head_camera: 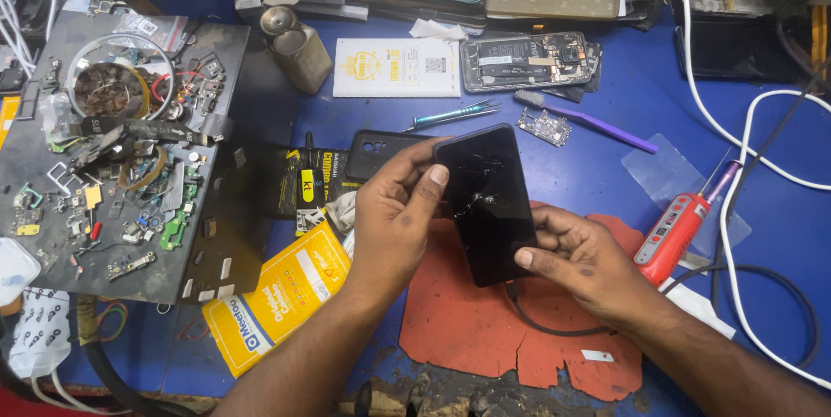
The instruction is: The person handles a smartphone with a cracked screen, connects a charging cable, and then removes the back cover to access internal components. They manipulate the phone and its parts on a cluttered workbench.
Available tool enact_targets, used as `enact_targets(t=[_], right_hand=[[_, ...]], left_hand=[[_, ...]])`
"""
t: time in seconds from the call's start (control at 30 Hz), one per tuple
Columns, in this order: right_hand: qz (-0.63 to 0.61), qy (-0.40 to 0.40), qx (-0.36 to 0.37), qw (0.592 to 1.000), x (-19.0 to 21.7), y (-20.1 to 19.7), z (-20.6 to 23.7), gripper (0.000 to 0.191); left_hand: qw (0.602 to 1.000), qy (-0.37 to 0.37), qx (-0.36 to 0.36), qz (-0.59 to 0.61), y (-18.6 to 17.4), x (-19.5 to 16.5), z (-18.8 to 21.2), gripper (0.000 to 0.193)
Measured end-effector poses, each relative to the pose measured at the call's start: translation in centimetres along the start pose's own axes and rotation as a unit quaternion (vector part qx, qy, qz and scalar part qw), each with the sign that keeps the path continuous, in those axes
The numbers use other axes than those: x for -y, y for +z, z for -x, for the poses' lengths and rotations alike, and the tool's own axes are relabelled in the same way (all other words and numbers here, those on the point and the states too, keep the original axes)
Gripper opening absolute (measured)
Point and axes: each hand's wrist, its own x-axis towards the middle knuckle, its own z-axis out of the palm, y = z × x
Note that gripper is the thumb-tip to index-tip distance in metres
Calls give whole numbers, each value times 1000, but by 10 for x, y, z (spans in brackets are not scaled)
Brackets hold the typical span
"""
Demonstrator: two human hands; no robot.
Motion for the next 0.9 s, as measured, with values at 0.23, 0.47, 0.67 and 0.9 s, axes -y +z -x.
enact_targets(t=[0.23,0.47,0.67,0.9], right_hand=[[14,15,-12,1000,1,0,0,45],[7,-1,-1,1000,0,0,0,47],[6,2,-2,1000,1,2,0,47],[14,12,-5,1000,1,2,0,45]], left_hand=[[1000,3,0,-5,0,-1,0,33],[1000,-1,-5,-10,0,-1,0,32],[1000,6,-4,-19,0,-2,0,32],[1000,-1,-8,-16,0,-2,0,32]])
